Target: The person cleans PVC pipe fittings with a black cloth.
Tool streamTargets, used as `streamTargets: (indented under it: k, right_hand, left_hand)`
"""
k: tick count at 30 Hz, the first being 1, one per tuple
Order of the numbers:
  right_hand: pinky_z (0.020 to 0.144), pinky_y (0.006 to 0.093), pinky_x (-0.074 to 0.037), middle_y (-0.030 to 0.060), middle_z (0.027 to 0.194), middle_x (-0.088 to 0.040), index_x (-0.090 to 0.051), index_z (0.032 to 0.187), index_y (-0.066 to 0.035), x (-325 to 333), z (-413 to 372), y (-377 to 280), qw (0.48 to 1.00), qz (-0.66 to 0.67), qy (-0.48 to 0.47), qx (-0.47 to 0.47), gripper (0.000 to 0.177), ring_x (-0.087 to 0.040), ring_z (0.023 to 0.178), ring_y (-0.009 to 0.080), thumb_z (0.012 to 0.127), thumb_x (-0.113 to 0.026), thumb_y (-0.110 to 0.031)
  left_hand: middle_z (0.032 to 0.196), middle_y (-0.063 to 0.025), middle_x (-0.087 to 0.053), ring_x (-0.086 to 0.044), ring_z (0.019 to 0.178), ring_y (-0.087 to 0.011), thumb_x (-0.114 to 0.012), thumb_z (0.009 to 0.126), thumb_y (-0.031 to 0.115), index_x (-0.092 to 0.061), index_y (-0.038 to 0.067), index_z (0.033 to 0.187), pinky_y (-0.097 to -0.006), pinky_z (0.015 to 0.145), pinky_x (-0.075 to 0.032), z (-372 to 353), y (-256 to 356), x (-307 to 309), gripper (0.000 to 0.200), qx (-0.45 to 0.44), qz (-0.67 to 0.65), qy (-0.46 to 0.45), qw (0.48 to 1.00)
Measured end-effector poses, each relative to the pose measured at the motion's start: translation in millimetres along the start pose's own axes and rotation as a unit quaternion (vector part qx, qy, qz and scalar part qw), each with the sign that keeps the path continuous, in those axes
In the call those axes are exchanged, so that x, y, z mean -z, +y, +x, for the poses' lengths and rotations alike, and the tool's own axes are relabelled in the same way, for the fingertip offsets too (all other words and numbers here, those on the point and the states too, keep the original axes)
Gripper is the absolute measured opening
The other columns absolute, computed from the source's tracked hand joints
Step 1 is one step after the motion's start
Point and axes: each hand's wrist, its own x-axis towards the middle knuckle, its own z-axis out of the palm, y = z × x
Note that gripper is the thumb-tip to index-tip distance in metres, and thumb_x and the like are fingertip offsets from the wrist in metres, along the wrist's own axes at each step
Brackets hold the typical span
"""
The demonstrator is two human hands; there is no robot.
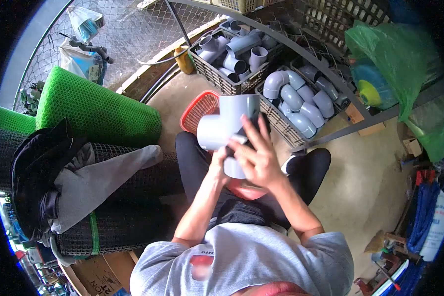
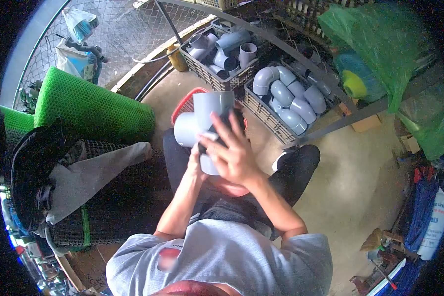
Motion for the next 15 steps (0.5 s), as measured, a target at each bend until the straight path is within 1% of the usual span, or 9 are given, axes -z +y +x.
streamTargets:
  k: [2, 4, 6, 7, 8, 11, 12, 14, 15]
  right_hand:
    - [0.12, 0.053, -0.031, 0.0239, 0.16, -0.038, -0.066, 0.137, -0.009, 2.2, 17.5, 14.9, 0.992, 0.061, 0.095, -0.061, 0.045, -0.033, 0.147, 0.0493, 0.094, -0.056, -0.009]
    - [0.121, 0.0476, -0.031, 0.0266, 0.16, -0.037, -0.055, 0.145, -0.001, 9.8, 29.4, 15.0, 0.957, 0.196, 0.161, -0.141, 0.047, -0.032, 0.15, 0.0439, 0.099, -0.049, -0.008]
    - [0.121, 0.0478, -0.03, 0.0274, 0.16, -0.035, -0.051, 0.147, 0.0, 5.1, 23.9, 10.8, 0.959, 0.19, 0.153, -0.143, 0.048, -0.031, 0.15, 0.0442, 0.099, -0.047, -0.008]
    - [0.122, 0.048, -0.028, 0.0282, 0.161, -0.034, -0.048, 0.149, 0.001, -1.8, 18.2, 9.4, 0.961, 0.185, 0.148, -0.144, 0.049, -0.03, 0.151, 0.0445, 0.1, -0.046, -0.008]
    - [0.123, 0.0482, -0.027, 0.029, 0.161, -0.032, -0.044, 0.151, 0.002, -10.4, 8.7, 6.4, 0.962, 0.181, 0.141, -0.146, 0.051, -0.029, 0.151, 0.0449, 0.101, -0.045, -0.008]
    - [0.125, 0.0488, -0.022, 0.0314, 0.163, -0.026, -0.032, 0.156, 0.006, -30.3, -22.4, -13.9, 0.964, 0.173, 0.111, -0.169, 0.056, -0.025, 0.152, 0.0459, 0.103, -0.041, -0.009]
    - [0.124, 0.0519, -0.024, 0.0313, 0.161, -0.03, -0.042, 0.152, 0.005, -30.9, -25.6, -22.4, 0.974, 0.128, 0.093, -0.159, 0.056, -0.026, 0.15, 0.0501, 0.096, -0.045, 0.0]
    - [0.123, 0.0548, -0.025, 0.0292, 0.16, -0.035, -0.05, 0.148, 0.003, -35.8, -27.7, -17.2, 0.994, 0.067, 0.055, -0.061, 0.057, -0.029, 0.149, 0.0516, 0.091, -0.048, 0.006]
    - [0.123, 0.0553, -0.026, 0.0262, 0.158, -0.04, -0.052, 0.146, 0.002, -33.0, -20.5, -15.7, 0.995, 0.077, 0.051, -0.046, 0.06, -0.03, 0.149, 0.0503, 0.087, -0.049, 0.009]
  left_hand:
    - [0.136, -0.0123, -0.06, -0.06, 0.122, -0.0293, -0.082, 0.078, 0.025, -0.045, 0.003, 0.148, -0.0441, 0.109, -0.05, 3.9, -10.1, -1.9, 0.082, 0.014, -0.011, -0.014, 1.0]
    - [0.134, -0.0118, -0.061, -0.059, 0.122, -0.028, -0.085, 0.075, 0.021, -0.047, 0.003, 0.145, -0.0427, 0.107, -0.05, -2.6, -4.8, -20.2, 0.082, 0.0, 0.008, 0.005, 1.0]
    - [0.131, -0.0109, -0.062, -0.059, 0.123, -0.0266, -0.085, 0.074, 0.016, -0.05, 0.002, 0.143, -0.0412, 0.105, -0.05, -0.8, 4.6, -26.7, 0.079, -0.028, 0.133, -0.001, 0.991]
    - [0.127, -0.0106, -0.064, -0.061, 0.118, -0.0257, -0.086, 0.074, 0.013, -0.052, 0.001, 0.14, -0.0404, 0.101, -0.051, 7.2, 7.4, -22.7, 0.075, -0.068, 0.163, -0.01, 0.984]
    - [0.127, -0.0106, -0.064, -0.061, 0.118, -0.0257, -0.086, 0.074, 0.013, -0.052, 0.001, 0.14, -0.0404, 0.101, -0.051, 14.4, 14.4, -26.1, 0.075, -0.075, 0.161, -0.017, 0.984]
    - [0.121, -0.0129, -0.066, -0.066, 0.104, -0.0239, -0.085, 0.08, 0.017, -0.056, 0.0, 0.132, -0.0395, 0.091, -0.056, 28.5, 26.7, -34.2, 0.062, -0.104, 0.113, 0.09, 0.984]
    - [0.119, -0.0128, -0.066, -0.066, 0.102, -0.0233, -0.085, 0.082, 0.019, -0.058, 0.0, 0.13, -0.0373, 0.088, -0.056, 29.9, 29.7, -41.3, 0.058, -0.115, 0.107, 0.11, 0.981]
    - [0.118, -0.0119, -0.067, -0.066, 0.103, -0.022, -0.085, 0.082, 0.017, -0.06, 0.0, 0.128, -0.0361, 0.087, -0.056, 38.9, 27.9, -24.3, 0.055, -0.121, 0.15, 0.105, 0.976]
    - [0.118, -0.0119, -0.067, -0.066, 0.103, -0.022, -0.085, 0.082, 0.017, -0.06, 0.0, 0.128, -0.0361, 0.087, -0.056, 39.8, 27.4, -20.7, 0.055, -0.12, 0.149, 0.103, 0.976]
